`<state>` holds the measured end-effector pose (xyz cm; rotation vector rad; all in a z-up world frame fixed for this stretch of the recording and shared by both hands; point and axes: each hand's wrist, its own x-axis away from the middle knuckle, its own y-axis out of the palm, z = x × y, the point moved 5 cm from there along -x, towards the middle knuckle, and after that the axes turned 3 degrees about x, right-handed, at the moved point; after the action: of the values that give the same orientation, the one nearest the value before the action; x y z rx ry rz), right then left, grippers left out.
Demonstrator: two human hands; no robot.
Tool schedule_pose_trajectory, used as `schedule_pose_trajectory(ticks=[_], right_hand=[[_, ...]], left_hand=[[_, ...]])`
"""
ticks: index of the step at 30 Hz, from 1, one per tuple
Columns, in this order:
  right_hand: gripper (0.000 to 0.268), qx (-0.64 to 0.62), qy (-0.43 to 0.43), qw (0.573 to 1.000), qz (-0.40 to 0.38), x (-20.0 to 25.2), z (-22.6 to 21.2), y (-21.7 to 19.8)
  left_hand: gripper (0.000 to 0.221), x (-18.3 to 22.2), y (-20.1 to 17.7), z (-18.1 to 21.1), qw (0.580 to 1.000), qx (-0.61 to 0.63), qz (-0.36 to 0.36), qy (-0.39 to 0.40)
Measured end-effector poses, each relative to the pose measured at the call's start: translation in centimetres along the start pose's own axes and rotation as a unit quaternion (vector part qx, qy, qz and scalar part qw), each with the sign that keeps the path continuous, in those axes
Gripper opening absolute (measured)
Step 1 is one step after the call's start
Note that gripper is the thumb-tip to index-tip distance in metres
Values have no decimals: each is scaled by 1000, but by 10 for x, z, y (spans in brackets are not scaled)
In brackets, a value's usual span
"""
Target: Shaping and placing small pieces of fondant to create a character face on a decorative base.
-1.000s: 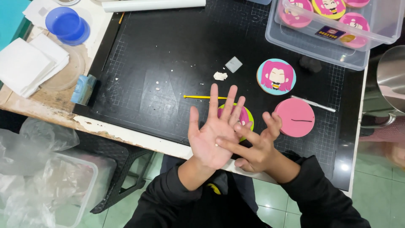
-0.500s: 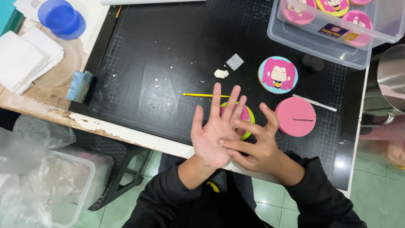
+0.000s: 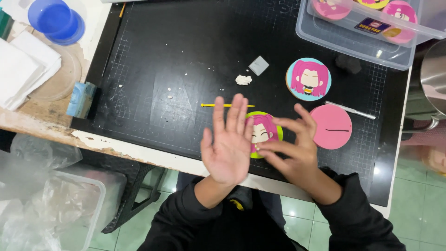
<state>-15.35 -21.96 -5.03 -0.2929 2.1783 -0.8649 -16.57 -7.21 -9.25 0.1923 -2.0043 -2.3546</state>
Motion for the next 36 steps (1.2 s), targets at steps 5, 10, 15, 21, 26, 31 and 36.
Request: schedule_pose_trajectory(ticks=[5, 10, 15, 21, 26, 31, 36], right_hand=[[10, 56, 98, 993, -16, 12, 34, 1], [14, 116, 116, 985, -46, 24, 31, 7], [27, 136, 88, 984, -78, 28, 20, 3], [38, 173, 0, 982, -73, 36, 21, 6], [40, 275, -40, 959, -52, 38, 17, 8], [42, 343, -51, 937, -43, 39, 13, 9], [41, 331, -51, 942, -36, 36, 11, 7]], left_hand=[[62, 10, -41, 71, 944, -174, -61, 272], [52, 23, -62, 92, 894, -281, -82, 339], [47, 30, -59, 87, 857, -327, -120, 379], [46, 34, -56, 88, 841, -350, -131, 390], [45, 33, -54, 88, 824, -366, -136, 412], [43, 34, -52, 93, 827, -372, -131, 401], [44, 34, -53, 94, 820, -383, -130, 406]])
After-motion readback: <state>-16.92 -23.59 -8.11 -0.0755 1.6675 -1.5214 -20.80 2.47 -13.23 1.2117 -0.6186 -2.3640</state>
